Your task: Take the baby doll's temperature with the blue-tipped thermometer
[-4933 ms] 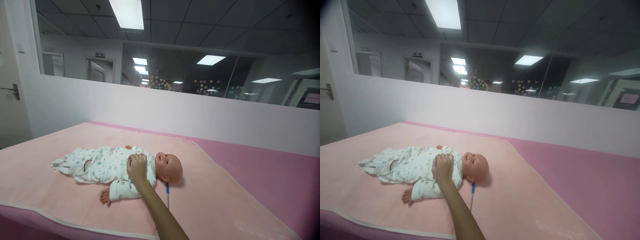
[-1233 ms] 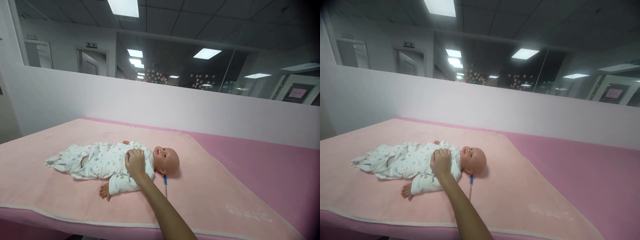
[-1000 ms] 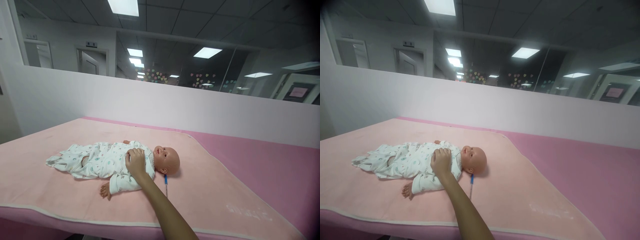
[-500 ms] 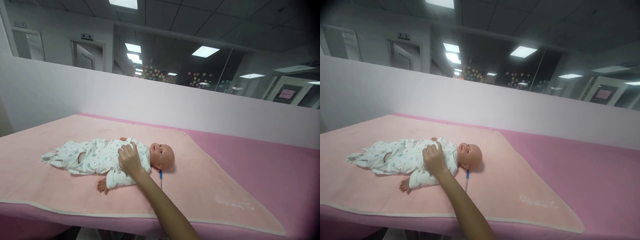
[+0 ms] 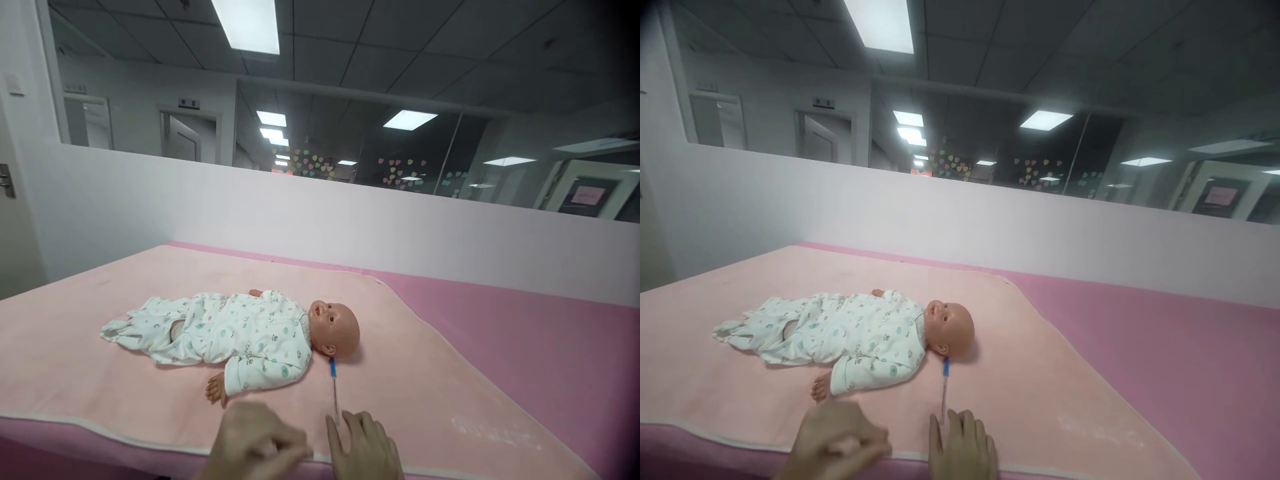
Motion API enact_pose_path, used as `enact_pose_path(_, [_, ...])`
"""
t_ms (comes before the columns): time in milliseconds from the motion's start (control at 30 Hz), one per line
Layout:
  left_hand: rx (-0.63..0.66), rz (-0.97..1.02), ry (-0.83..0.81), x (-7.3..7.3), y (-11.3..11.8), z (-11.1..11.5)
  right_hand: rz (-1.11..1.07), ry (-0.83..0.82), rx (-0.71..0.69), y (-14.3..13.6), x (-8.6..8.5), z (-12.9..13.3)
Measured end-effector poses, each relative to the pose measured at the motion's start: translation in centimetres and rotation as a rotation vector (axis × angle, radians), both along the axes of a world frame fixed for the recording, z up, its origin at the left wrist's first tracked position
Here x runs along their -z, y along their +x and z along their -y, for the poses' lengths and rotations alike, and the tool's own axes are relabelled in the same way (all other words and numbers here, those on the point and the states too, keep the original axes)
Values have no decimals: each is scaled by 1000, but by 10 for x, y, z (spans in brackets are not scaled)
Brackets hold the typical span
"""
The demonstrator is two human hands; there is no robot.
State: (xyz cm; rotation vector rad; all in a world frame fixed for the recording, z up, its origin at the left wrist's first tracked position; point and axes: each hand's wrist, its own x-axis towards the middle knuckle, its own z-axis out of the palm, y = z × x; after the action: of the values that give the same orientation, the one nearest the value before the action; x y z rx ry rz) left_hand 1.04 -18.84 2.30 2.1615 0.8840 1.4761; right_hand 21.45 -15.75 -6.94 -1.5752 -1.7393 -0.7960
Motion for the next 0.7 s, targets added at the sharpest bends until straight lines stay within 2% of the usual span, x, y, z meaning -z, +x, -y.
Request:
enact_pose_path(100, [-115, 97, 108, -28, -3, -61, 7, -64, 100, -4, 6, -2])
enact_pose_path(167, [-117, 203, 85, -39, -1, -100, -15, -107, 135, -9, 3, -2])
enact_pose_path(233, [-121, 326, 10, -42, 2, -132, -107, -138, 150, -9, -4, 2])
enact_pose_path(300, [-49, 424, -95, -37, 7, -155, -294, -150, 154, -6, -17, 8])
enact_pose_path(400, [91, 551, -237, -22, 12, -173, -603, -152, 46, 3, -50, 17])
enact_pose_path(500, [409, 645, -475, -8, 12, -179, -829, -226, -214, 9, -96, 14])
enact_pose_path(600, [706, 720, -651, 0, 5, -178, -972, -142, -349, 4, -136, -9])
enact_pose_path(700, [830, 785, -789, 4, -2, -177, -1122, -32, -501, -15, -156, -45])
